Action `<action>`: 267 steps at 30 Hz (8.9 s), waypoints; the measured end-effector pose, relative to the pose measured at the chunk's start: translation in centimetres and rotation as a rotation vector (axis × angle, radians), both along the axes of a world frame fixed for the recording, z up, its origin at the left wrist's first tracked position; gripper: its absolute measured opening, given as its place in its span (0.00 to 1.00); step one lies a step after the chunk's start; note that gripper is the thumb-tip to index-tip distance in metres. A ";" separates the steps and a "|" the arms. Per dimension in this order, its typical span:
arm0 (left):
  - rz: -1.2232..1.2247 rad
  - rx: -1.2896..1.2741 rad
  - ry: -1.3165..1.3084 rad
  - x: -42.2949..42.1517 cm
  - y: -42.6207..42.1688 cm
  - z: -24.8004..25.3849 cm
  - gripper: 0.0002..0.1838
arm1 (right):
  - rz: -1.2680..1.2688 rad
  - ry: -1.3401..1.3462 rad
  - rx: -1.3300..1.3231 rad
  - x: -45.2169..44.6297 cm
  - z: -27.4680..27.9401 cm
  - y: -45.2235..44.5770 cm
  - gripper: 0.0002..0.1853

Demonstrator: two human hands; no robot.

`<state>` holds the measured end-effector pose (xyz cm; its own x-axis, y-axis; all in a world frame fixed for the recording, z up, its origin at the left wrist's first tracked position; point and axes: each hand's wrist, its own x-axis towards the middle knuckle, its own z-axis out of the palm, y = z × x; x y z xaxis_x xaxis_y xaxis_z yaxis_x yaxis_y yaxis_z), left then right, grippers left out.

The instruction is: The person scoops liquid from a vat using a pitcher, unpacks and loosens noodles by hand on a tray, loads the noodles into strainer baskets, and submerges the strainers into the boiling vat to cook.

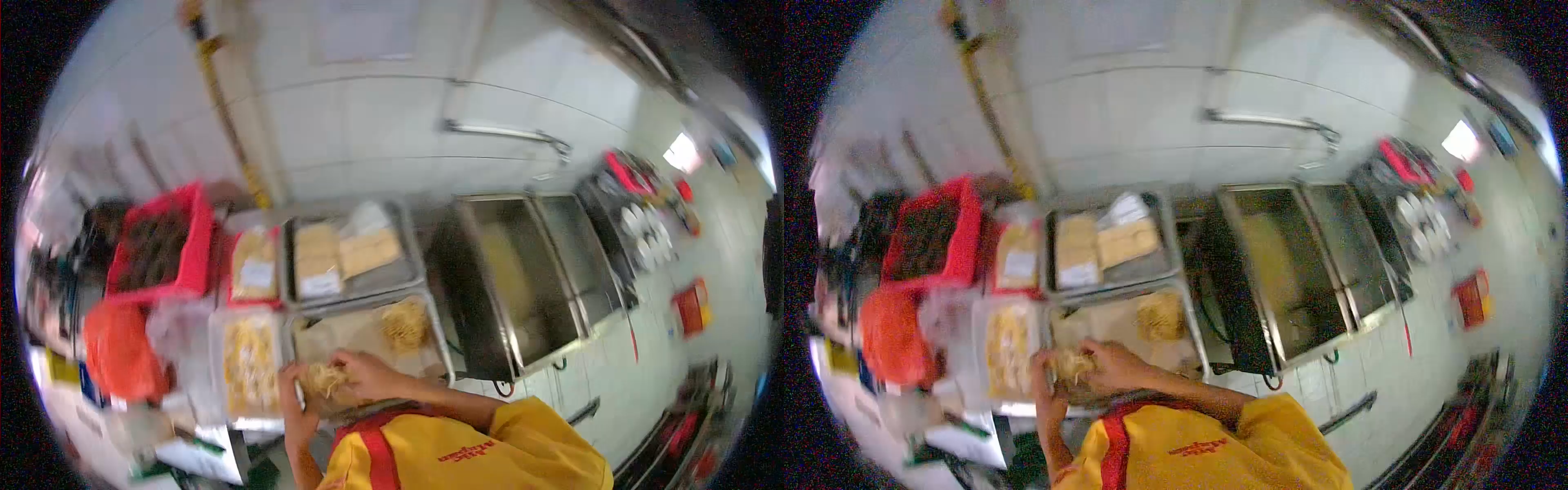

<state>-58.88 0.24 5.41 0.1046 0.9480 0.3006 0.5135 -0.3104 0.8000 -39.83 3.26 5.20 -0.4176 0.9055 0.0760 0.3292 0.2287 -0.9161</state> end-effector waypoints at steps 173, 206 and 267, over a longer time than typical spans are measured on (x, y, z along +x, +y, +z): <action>-0.084 -0.138 -0.026 -2.1 2.1 3.6 0.22 | 0.271 -0.492 -0.007 1.1 -2.0 0.3 0.17; -0.286 -0.414 0.392 3.5 4.4 0.7 0.17 | -0.096 -0.208 0.259 0.1 -2.6 -0.9 0.25; -0.503 -0.312 -0.386 -0.7 3.9 9.9 0.09 | -0.088 -0.470 0.004 2.1 2.0 -1.0 0.19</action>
